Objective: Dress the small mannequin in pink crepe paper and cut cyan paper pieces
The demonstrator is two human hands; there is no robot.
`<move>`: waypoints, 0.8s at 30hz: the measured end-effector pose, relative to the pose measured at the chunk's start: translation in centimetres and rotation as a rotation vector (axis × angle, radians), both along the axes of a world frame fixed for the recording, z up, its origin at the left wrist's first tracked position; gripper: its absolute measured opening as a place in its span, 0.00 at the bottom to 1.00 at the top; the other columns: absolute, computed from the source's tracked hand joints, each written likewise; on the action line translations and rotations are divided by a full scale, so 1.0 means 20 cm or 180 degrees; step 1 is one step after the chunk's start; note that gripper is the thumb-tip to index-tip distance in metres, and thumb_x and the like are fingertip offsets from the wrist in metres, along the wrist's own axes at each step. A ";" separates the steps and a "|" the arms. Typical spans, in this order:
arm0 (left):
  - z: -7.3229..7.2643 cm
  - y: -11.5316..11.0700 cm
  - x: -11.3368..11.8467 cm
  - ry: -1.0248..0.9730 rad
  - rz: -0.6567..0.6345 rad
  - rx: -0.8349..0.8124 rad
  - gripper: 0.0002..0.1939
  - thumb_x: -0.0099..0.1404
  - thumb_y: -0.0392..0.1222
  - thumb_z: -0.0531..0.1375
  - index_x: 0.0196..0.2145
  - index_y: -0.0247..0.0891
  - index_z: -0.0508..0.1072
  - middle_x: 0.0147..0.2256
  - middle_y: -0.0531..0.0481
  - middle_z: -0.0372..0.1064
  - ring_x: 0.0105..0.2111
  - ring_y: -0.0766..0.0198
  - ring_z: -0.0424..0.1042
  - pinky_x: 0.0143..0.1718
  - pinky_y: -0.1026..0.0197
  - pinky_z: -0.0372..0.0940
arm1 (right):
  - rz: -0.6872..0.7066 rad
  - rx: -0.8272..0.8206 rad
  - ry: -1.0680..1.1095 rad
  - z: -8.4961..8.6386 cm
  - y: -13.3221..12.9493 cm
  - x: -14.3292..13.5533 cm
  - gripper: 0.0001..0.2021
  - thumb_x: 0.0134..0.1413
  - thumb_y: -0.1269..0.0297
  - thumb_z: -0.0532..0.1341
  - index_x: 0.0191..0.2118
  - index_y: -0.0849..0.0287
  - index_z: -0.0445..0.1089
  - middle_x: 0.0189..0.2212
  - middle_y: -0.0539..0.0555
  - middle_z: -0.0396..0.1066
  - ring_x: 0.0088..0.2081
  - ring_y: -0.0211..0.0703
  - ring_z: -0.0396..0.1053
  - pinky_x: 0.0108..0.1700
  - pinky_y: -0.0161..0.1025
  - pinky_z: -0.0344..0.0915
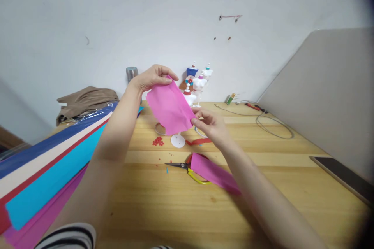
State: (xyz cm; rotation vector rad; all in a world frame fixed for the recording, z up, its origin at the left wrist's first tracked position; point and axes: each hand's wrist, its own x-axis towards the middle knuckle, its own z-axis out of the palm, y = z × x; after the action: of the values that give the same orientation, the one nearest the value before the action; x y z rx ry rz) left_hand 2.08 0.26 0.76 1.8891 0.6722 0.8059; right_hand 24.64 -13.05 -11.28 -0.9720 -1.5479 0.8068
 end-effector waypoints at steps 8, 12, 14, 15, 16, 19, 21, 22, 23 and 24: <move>-0.04 0.01 0.07 -0.0083 -0.0263 -0.0185 0.11 0.64 0.25 0.62 0.44 0.27 0.80 0.24 0.53 0.73 0.26 0.70 0.66 0.36 0.63 0.62 | -0.0226 0.0295 -0.0288 -0.01 -0.01 0.00 0.14 0.50 0.57 0.67 0.23 0.55 0.65 0.48 0.59 0.79 0.49 0.53 0.76 0.46 0.49 0.71; -0.09 0.05 0.09 -0.0207 -0.0454 -0.0372 0.09 0.61 0.24 0.64 0.41 0.25 0.80 0.24 0.52 0.75 0.28 0.68 0.70 0.37 0.64 0.64 | -0.0260 0.0282 -0.0256 -0.01 0.00 -0.01 0.13 0.50 0.57 0.67 0.23 0.55 0.66 0.47 0.59 0.79 0.48 0.53 0.76 0.47 0.49 0.71; -0.13 0.07 0.10 -0.0294 -0.0531 -0.0476 0.09 0.60 0.24 0.65 0.39 0.26 0.80 0.27 0.49 0.78 0.30 0.67 0.73 0.38 0.63 0.65 | -0.0297 0.0298 -0.0213 -0.02 0.00 -0.01 0.13 0.50 0.57 0.67 0.23 0.55 0.66 0.47 0.59 0.79 0.47 0.52 0.76 0.47 0.49 0.71; -0.15 0.08 0.11 -0.0348 -0.0561 -0.0550 0.09 0.60 0.25 0.66 0.39 0.27 0.80 0.30 0.47 0.80 0.31 0.66 0.73 0.38 0.63 0.65 | -0.0318 0.0310 -0.0184 -0.02 0.00 -0.02 0.12 0.50 0.57 0.67 0.23 0.55 0.66 0.46 0.58 0.79 0.46 0.52 0.76 0.47 0.49 0.71; -0.17 0.09 0.11 -0.0407 -0.0592 -0.0636 0.09 0.59 0.25 0.67 0.39 0.27 0.80 0.32 0.45 0.81 0.32 0.65 0.74 0.38 0.62 0.65 | -0.0343 0.0327 -0.0152 -0.02 0.01 -0.02 0.12 0.50 0.57 0.67 0.23 0.55 0.66 0.45 0.58 0.79 0.45 0.51 0.76 0.46 0.49 0.71; -0.26 0.08 0.14 -0.0581 -0.0723 -0.0943 0.08 0.55 0.26 0.69 0.36 0.28 0.80 0.34 0.43 0.81 0.31 0.65 0.74 0.38 0.61 0.65 | -0.0427 0.0365 -0.0075 -0.04 0.01 -0.04 0.12 0.49 0.58 0.67 0.23 0.55 0.67 0.42 0.56 0.80 0.43 0.49 0.76 0.45 0.47 0.72; -0.31 0.05 0.17 -0.0651 -0.0840 -0.1204 0.09 0.53 0.28 0.71 0.34 0.29 0.80 0.31 0.46 0.79 0.29 0.65 0.72 0.36 0.61 0.64 | -0.0499 0.0359 -0.0042 -0.05 0.02 -0.05 0.11 0.48 0.57 0.67 0.23 0.55 0.67 0.41 0.56 0.80 0.42 0.48 0.76 0.45 0.47 0.72; -0.33 0.02 0.18 -0.0666 -0.0872 -0.1335 0.10 0.52 0.28 0.71 0.34 0.29 0.80 0.30 0.47 0.78 0.28 0.65 0.71 0.34 0.60 0.64 | -0.0540 0.0352 -0.0023 -0.05 0.02 -0.05 0.11 0.47 0.57 0.67 0.23 0.55 0.67 0.42 0.55 0.80 0.43 0.48 0.76 0.45 0.46 0.72; -0.34 0.00 0.19 -0.0680 -0.0860 -0.1443 0.10 0.52 0.29 0.72 0.34 0.30 0.80 0.28 0.48 0.77 0.26 0.65 0.70 0.33 0.59 0.63 | -0.0587 0.0352 -0.0005 -0.06 0.02 -0.05 0.12 0.47 0.57 0.67 0.23 0.55 0.67 0.42 0.55 0.79 0.43 0.48 0.75 0.45 0.46 0.72; -0.35 -0.03 0.21 -0.0689 -0.0818 -0.1512 0.09 0.52 0.29 0.71 0.33 0.31 0.80 0.27 0.49 0.76 0.25 0.65 0.69 0.33 0.59 0.63 | -0.0635 0.0359 0.0018 -0.06 0.03 -0.06 0.12 0.47 0.56 0.67 0.23 0.54 0.66 0.41 0.55 0.79 0.43 0.48 0.75 0.45 0.46 0.72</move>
State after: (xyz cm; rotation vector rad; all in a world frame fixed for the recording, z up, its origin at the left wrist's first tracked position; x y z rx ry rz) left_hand 6.19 -0.42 -6.18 1.3979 0.4271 0.6086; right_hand 23.52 -12.48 -12.50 -1.0213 -1.4492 0.5758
